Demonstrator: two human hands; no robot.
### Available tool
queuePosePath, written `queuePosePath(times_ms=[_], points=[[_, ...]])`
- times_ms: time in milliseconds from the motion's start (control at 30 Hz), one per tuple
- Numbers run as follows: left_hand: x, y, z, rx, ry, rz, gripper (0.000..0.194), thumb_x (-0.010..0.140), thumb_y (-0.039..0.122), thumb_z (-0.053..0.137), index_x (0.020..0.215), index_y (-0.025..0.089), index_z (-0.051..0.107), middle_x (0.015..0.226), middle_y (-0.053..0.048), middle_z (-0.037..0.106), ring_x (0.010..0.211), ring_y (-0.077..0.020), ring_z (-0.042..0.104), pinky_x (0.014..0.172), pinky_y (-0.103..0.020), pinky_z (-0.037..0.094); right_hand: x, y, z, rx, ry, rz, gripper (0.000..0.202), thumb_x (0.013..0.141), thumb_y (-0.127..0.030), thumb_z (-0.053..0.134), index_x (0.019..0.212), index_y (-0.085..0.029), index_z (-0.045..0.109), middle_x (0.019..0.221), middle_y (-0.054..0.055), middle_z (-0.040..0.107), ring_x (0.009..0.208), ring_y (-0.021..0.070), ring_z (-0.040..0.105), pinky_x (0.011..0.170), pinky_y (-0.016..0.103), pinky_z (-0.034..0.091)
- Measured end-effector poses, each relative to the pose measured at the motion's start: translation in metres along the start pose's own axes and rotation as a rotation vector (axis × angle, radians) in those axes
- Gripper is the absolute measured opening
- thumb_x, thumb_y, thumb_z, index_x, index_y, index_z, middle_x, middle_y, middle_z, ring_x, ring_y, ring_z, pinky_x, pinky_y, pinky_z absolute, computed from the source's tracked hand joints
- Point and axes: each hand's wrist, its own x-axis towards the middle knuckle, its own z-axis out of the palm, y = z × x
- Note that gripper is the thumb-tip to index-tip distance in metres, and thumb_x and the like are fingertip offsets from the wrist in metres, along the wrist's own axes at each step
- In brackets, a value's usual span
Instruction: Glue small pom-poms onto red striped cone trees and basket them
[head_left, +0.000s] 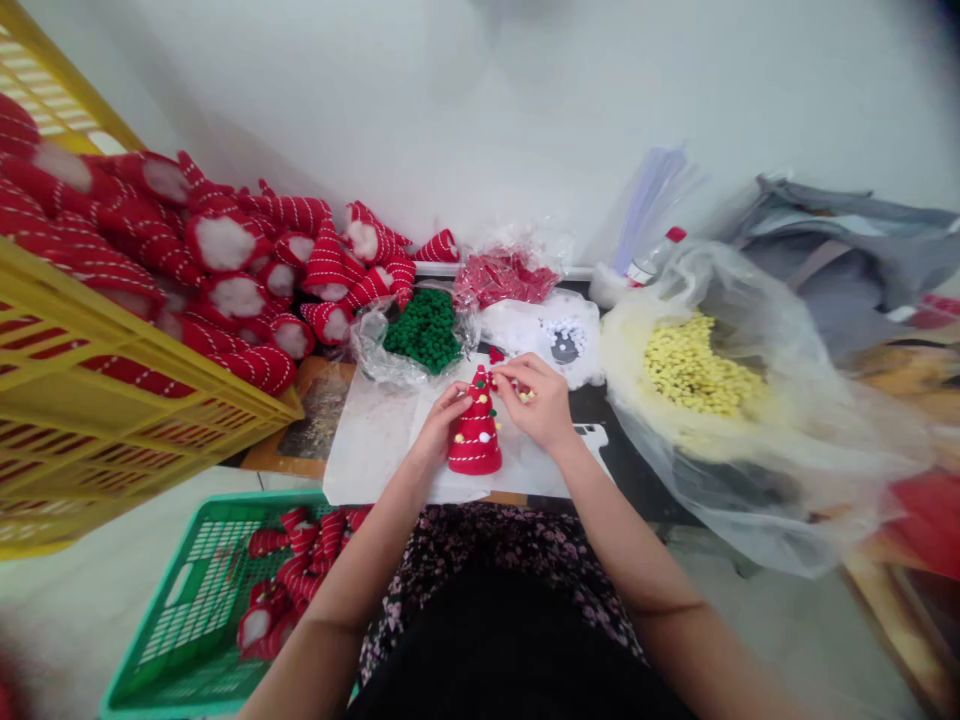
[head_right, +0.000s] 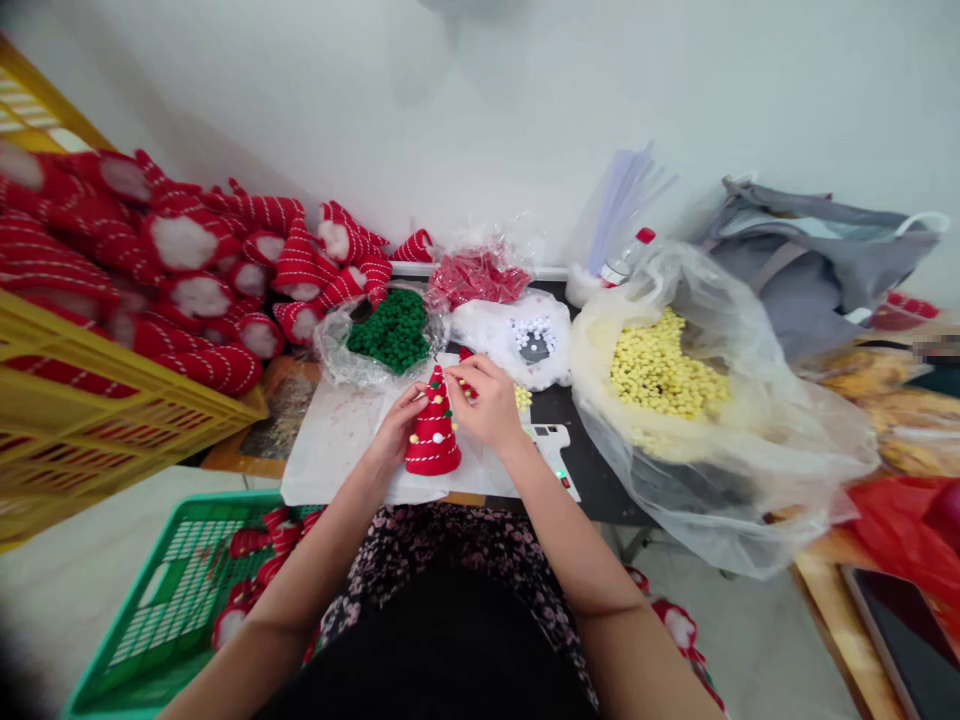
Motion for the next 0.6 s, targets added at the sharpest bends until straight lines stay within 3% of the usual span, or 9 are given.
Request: queuePosePath(times_ms=[200,400,500,600], points=[[0.001,-0.002,-0.004,-0.009,0.011,0.023,0.036,0.069,0.032,0.090,0.090,0.018,0.064,0.079,0.002,0.071,0.067,-0.0125,0.065,0.067,-0.023,0.049,-0.004,0.001,0.006,-0.044,-0.111,-0.114,0.024,0.098,-0.023,0.056,0.088,-0.020,0.078,0.088,0.008,0.070,0.083,0.0216,0.068,0.075,0.036,0.057],[-0.001,0.004,0.000,-0.080,0.121,0.026,0.035,0.066,0.026,0.089,0.093,0.018,0.069,0.083,0.001,0.074,0.070,-0.0148,0.069,0.069,-0.025,0.054,-0.007,-0.010,-0.018,-0.018,0.099,-0.037,0.029,0.102,-0.025,0.055,0.086,-0.019,0.078,0.082,0.007,0.070,0.075,0.0187,0.068,0.069,0.032,0.054],[-0.027,0.023,-0.007,-0.131,0.274,0.020,0.032,0.068,0.023,0.086,0.095,0.018,0.070,0.081,0.001,0.074,0.069,-0.0157,0.070,0.070,-0.027,0.056,-0.021,-0.006,-0.042,-0.064,0.097,0.029,0.029,0.101,-0.030,0.057,0.085,-0.019,0.079,0.081,0.006,0.071,0.073,0.0187,0.067,0.068,0.032,0.052],[-0.088,0.047,-0.036,-0.172,0.490,0.064,0.032,0.071,0.018,0.082,0.101,0.017,0.071,0.086,-0.001,0.076,0.071,-0.0174,0.072,0.073,-0.029,0.059,-0.048,0.011,-0.069,-0.134,0.067,0.105,0.030,0.100,-0.035,0.059,0.085,-0.019,0.079,0.082,0.007,0.073,0.075,0.0203,0.068,0.069,0.034,0.051]])
